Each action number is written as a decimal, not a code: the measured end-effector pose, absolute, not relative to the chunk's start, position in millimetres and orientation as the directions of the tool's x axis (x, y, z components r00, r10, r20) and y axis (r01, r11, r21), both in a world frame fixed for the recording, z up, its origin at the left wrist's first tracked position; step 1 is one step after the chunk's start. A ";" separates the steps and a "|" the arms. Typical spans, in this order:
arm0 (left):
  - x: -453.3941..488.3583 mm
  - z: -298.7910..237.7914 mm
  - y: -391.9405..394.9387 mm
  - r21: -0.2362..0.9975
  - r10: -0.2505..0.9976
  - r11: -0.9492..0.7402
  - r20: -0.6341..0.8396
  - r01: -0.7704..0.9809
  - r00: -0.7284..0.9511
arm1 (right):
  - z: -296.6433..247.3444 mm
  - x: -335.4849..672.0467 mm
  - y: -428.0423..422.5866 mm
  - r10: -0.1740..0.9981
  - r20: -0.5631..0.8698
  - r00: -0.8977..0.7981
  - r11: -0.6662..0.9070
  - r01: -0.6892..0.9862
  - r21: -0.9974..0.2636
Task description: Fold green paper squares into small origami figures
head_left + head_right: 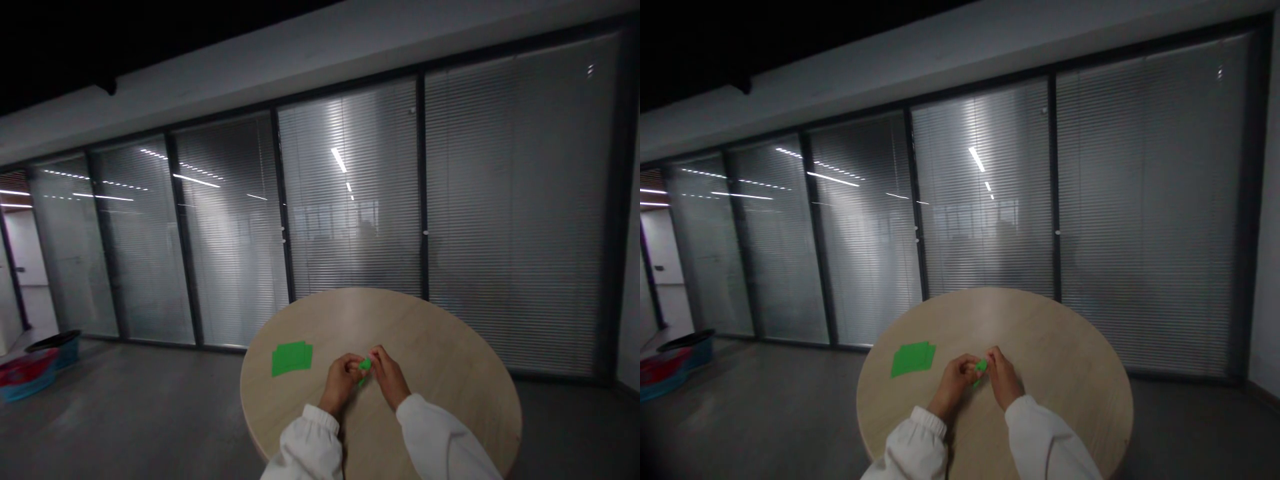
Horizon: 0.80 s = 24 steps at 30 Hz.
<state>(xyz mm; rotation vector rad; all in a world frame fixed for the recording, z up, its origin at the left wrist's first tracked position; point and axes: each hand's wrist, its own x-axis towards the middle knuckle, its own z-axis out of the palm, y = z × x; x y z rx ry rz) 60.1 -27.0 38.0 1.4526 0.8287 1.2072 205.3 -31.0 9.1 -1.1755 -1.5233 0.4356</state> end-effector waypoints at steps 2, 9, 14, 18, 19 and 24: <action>60.9 37.5 -26.6 0.967 0.928 -0.243 0.255 -0.077 0.273 | 9.1 205.0 -30.9 0.840 0.531 0.109 0.433 0.455 -0.778; 60.7 37.1 -26.5 0.973 0.930 -0.170 0.211 -0.158 0.300 | 4.5 208.8 -25.8 0.861 0.483 0.161 0.384 0.416 -0.824; 59.2 43.4 -35.2 0.954 0.936 -0.036 0.137 -0.298 0.324 | -2.4 214.0 -15.9 0.887 0.426 0.179 0.364 0.298 -0.882; 59.9 49.4 -38.8 0.964 0.908 -0.051 0.154 -0.263 0.391 | -4.2 215.6 -11.3 0.888 0.427 0.169 0.389 0.217 -0.895; 60.2 50.7 -39.2 0.965 0.896 -0.068 0.170 -0.252 0.409 | -4.2 215.8 -10.7 0.890 0.423 0.172 0.389 0.200 -0.900; 59.6 55.5 -41.4 0.966 0.851 -0.098 0.206 -0.239 0.483 | -2.8 218.2 -9.9 0.889 0.414 0.196 0.380 0.187 -0.906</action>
